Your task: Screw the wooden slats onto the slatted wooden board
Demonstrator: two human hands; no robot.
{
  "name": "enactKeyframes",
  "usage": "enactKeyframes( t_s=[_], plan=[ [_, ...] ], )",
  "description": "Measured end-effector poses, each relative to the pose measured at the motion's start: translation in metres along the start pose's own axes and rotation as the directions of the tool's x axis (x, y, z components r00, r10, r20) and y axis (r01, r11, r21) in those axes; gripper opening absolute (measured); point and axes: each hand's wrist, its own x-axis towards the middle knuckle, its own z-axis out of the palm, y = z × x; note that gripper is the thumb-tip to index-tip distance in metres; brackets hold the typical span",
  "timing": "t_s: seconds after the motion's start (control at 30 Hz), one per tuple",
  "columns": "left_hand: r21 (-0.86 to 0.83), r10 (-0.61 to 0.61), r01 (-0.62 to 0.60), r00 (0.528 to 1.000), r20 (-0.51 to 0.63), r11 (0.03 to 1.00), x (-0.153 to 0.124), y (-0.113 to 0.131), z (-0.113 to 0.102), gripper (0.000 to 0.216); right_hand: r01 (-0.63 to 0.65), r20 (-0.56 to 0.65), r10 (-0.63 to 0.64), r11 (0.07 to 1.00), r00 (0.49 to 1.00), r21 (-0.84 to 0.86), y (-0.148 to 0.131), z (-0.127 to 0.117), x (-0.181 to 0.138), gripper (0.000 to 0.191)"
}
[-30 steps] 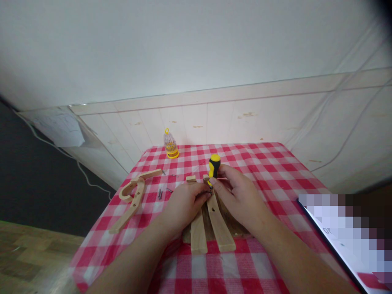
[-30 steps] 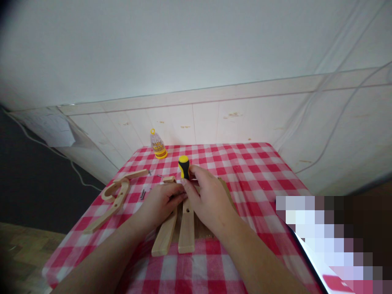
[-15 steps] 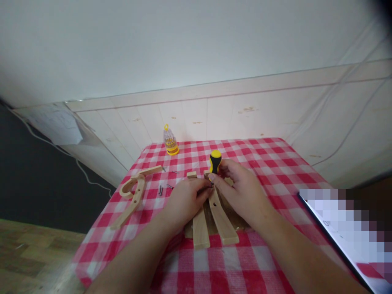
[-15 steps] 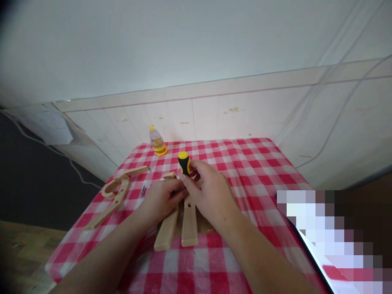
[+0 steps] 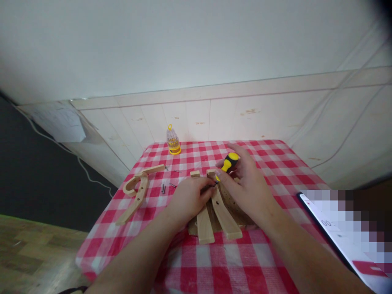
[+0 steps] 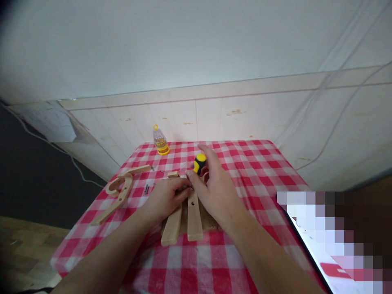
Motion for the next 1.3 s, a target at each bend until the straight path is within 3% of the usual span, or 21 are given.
enactKeyframes(
  t_s=[0.07,0.2,0.33,0.47,0.53,0.63,0.77,0.9,1.13,1.3],
  plan=[
    [0.003,0.004,-0.004,1.0,-0.01,1.0,0.0,0.0,0.0,0.018,0.034,0.011,-0.033,0.999,0.999,-0.033,-0.001,-0.004,0.003,0.051],
    [0.005,0.003,-0.003,1.0,-0.008,1.0,-0.001,0.0,-0.001,0.017,0.15,0.167,-0.109,0.954,0.98,-0.261,-0.013,-0.024,0.012,0.043],
    [0.016,0.014,-0.014,1.0,-0.02,1.0,-0.001,-0.003,0.001,0.017,0.424,0.38,-0.285,0.832,0.88,-0.357,-0.031,-0.041,0.028,0.039],
    [0.039,0.039,-0.037,0.999,-0.038,0.999,-0.001,-0.006,0.004,0.019,0.473,0.53,-0.183,0.735,0.828,-0.485,-0.052,-0.044,0.049,0.025],
    [0.047,0.047,-0.046,0.999,-0.022,0.998,-0.001,-0.007,0.005,0.02,0.464,0.555,-0.101,0.68,0.826,-0.567,-0.061,-0.042,0.057,0.024],
    [0.053,0.043,-0.043,0.999,-0.005,0.998,-0.003,-0.008,0.004,0.021,0.496,0.571,-0.083,0.609,0.816,-0.62,-0.068,-0.037,0.064,0.028],
    [0.068,0.037,-0.036,0.999,-0.017,0.997,-0.004,-0.009,0.003,0.021,0.467,0.541,-0.112,0.667,0.833,-0.58,-0.069,-0.03,0.062,0.024],
    [0.072,0.045,-0.043,0.999,-0.027,0.996,-0.004,-0.01,0.003,0.021,0.408,0.551,-0.029,0.704,0.834,-0.581,-0.076,-0.03,0.058,0.032],
    [0.049,0.033,-0.032,0.999,-0.032,0.998,-0.003,-0.011,0.004,0.019,0.513,0.641,0.075,0.53,0.764,-0.675,-0.082,-0.047,0.063,0.025],
    [0.048,-0.004,0.005,0.999,-0.033,0.999,-0.003,-0.01,0.005,0.02,0.522,0.632,0.067,0.499,0.772,-0.692,-0.082,-0.051,0.06,0.022]
  ],
)
